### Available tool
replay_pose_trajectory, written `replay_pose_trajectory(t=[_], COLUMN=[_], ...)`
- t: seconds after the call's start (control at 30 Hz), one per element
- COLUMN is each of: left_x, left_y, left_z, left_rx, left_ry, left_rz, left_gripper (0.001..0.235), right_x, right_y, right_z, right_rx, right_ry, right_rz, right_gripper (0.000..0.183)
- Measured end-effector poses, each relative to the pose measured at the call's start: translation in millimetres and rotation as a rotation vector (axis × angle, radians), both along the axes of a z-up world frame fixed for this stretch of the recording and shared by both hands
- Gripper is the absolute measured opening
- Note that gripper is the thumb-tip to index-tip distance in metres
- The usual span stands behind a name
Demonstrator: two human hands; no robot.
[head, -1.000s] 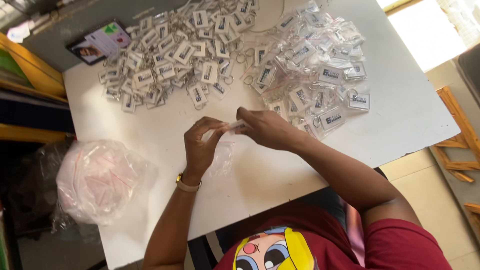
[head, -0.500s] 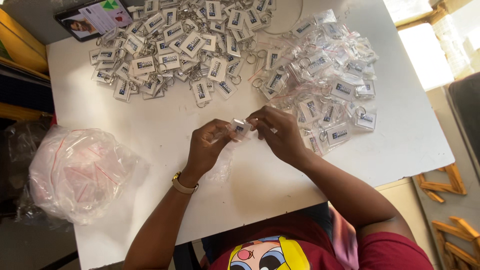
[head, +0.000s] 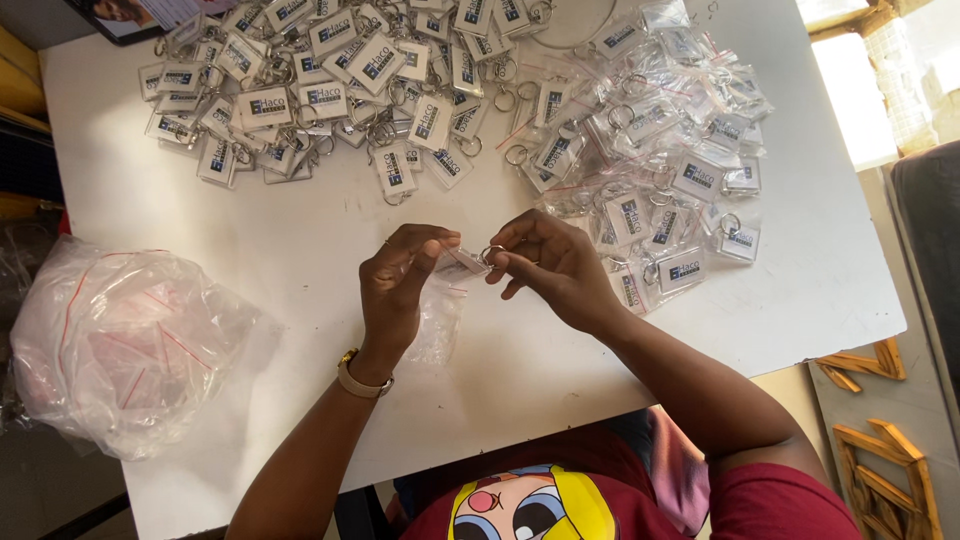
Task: The person repeatedly picks up keychains and places them into small plastic bags, then seals the bags and sets them aside. The process is repeated continuously with multiple keychains and bags on the table.
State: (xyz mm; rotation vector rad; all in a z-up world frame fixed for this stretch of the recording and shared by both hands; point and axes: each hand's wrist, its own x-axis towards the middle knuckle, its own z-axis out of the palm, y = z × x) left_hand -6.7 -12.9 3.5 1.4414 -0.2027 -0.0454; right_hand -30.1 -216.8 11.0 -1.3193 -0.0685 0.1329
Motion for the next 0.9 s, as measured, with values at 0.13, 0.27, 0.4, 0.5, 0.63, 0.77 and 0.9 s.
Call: replay_pose_trajectory(t=[0.13,0.27,0.4,0.5,0.63,0.77,0.9], left_x=[-5,-8,-10,-10,-9,-10,-10], left_y=[-5,-6,-6,-6,-3,-4,-2], left_z=[7,3,0,1,2,1,1], left_rx=[-0.010,-0.032,0.028,0.056,0.116,0.130,0.138], left_ry=[-0.022,-0.023,-0.077,-0.093,-0.128,-0.168,-0.172], left_rz=[-0.009,-0.071,-0.137,-0.167,-0.173,-0.157,-0.118], left_gripper=[0.022,0.022,0.020,0.020,0.021,0.020,0.020], right_x=[-3,-5,-7,-9,-10,-10,-7], right_y=[0,0,3,4,2,-1,3], right_z=[-5,-4,3,-6,2,4,15], right_rx=[-0.056,-0.143,-0.165,-0.176,-0.229,-0.311,-0.383], right_ry=[-0.035,-0.106,-0.089,-0.086,-0.103,-0.192,-0.281], right_rz=[-0.018,-0.048,-0.048,-0.064,-0.087,-0.112,-0.093], right_gripper=[0.016,0.013,0.013,0.016,0.016,0.013,0.006])
